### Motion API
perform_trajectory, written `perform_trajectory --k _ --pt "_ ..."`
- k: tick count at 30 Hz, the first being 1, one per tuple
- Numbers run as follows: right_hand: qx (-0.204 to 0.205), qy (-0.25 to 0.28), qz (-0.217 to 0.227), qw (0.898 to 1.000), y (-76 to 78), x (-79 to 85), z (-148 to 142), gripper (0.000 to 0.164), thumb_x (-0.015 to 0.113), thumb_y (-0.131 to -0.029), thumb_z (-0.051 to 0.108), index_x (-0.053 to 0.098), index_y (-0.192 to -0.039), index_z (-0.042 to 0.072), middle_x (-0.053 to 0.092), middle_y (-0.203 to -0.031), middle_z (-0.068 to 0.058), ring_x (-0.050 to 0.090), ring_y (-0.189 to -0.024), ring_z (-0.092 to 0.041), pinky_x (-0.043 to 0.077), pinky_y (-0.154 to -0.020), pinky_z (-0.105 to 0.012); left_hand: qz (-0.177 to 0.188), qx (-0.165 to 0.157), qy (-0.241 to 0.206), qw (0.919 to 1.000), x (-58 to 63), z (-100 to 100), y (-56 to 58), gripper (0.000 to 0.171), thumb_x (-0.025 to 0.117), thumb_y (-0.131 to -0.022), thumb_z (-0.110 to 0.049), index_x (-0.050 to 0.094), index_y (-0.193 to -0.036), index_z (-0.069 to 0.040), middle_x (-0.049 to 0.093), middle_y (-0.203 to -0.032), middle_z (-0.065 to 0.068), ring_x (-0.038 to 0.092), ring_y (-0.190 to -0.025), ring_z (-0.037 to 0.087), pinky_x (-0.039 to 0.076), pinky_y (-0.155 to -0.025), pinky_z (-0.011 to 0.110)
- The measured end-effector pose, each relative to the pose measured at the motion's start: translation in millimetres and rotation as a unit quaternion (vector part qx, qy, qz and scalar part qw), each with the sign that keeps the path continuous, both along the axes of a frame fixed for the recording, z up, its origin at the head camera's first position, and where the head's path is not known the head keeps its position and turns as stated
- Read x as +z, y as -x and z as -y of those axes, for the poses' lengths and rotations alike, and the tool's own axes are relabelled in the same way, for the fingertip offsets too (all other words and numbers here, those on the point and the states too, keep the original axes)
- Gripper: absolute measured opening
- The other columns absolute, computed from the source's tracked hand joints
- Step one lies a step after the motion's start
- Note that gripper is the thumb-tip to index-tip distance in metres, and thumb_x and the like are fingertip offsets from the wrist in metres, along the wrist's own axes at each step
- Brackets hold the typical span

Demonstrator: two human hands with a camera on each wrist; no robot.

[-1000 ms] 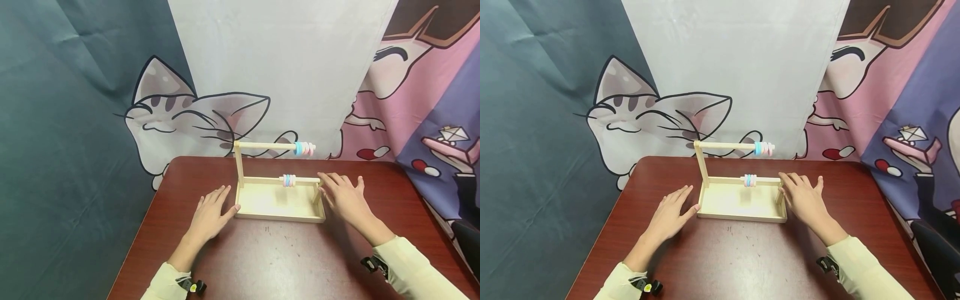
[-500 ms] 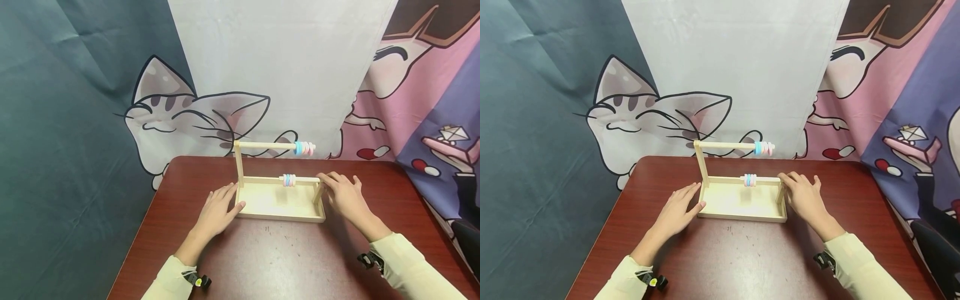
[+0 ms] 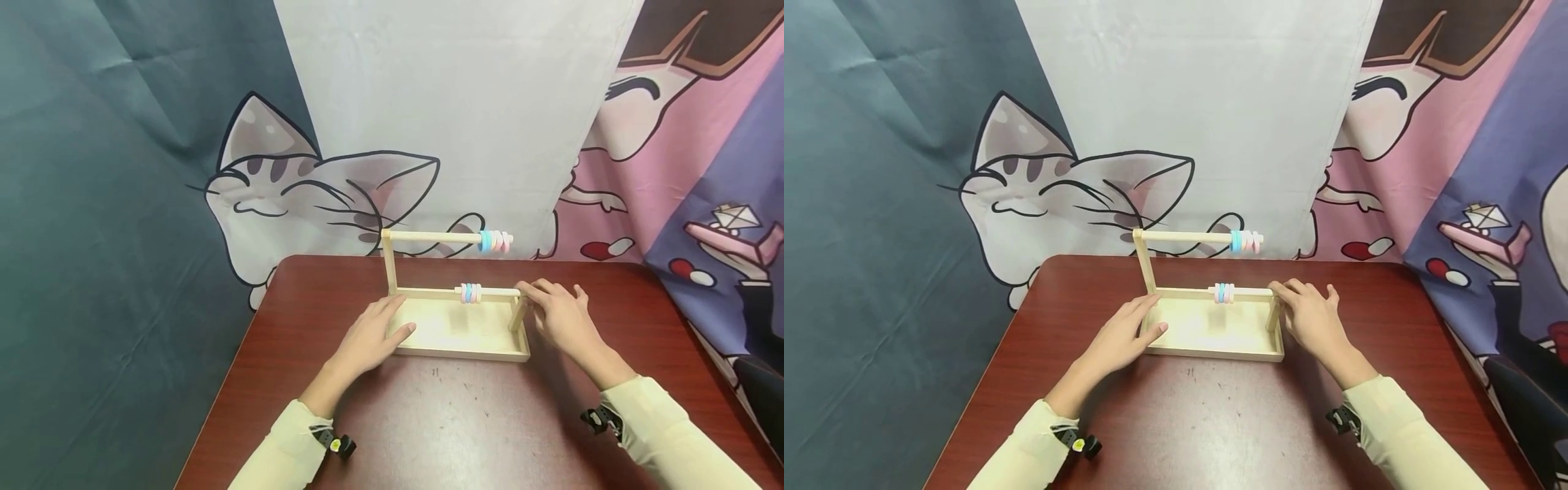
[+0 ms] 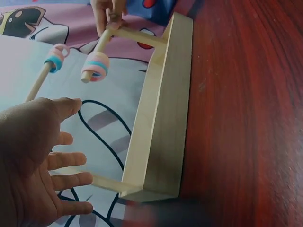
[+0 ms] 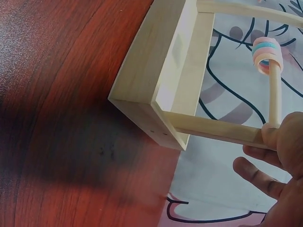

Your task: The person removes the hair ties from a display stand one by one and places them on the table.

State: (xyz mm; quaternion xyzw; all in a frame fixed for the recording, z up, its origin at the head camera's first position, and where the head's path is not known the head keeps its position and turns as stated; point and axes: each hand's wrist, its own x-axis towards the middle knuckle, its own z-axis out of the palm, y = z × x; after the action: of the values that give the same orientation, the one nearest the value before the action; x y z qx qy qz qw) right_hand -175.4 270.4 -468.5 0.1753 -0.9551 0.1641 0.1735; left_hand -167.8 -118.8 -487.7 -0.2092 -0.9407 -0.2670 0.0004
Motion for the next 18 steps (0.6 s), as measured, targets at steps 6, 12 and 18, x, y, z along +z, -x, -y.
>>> perform_trajectory --k 6,12,18 --pt "0.002 0.004 -0.002 1.0 -0.4 -0.3 -1.3 0.05 0.07 -0.092 -0.008 0.075 -0.135 0.015 0.077 -0.115 -0.012 0.074 -0.109 -0.044 0.031 -0.103 -0.095 0.003 -0.012 -0.008 0.9999 4.1 -17.7 10.0 0.072 0.058 -0.111 -0.057 0.04 -0.173 -0.024 0.051 -0.171 0.008 0.051 -0.157 0.033 0.047 -0.123 0.062" --pt "0.008 0.004 -0.005 1.0 -1.2 0.2 -1.2 0.05 0.069 -0.092 -0.008 0.074 -0.137 0.014 0.076 -0.115 -0.013 0.072 -0.109 -0.045 0.031 -0.102 -0.094 0.002 -0.021 -0.011 0.9997 9.6 -37.4 22.2 0.071 0.06 -0.11 -0.056 0.04 -0.172 -0.029 0.054 -0.17 0.004 0.052 -0.157 0.03 0.049 -0.122 0.061" --pt "0.007 0.001 0.001 1.0 -2.0 1.0 -0.4 0.049 0.069 -0.093 -0.006 0.073 -0.138 0.014 0.075 -0.114 -0.013 0.071 -0.11 -0.045 0.031 -0.103 -0.094 0.002 -0.03 -0.02 0.9993 7.2 -50.9 31.0 0.069 0.06 -0.11 -0.057 0.043 -0.171 -0.029 0.057 -0.167 0.004 0.057 -0.153 0.032 0.05 -0.118 0.066"
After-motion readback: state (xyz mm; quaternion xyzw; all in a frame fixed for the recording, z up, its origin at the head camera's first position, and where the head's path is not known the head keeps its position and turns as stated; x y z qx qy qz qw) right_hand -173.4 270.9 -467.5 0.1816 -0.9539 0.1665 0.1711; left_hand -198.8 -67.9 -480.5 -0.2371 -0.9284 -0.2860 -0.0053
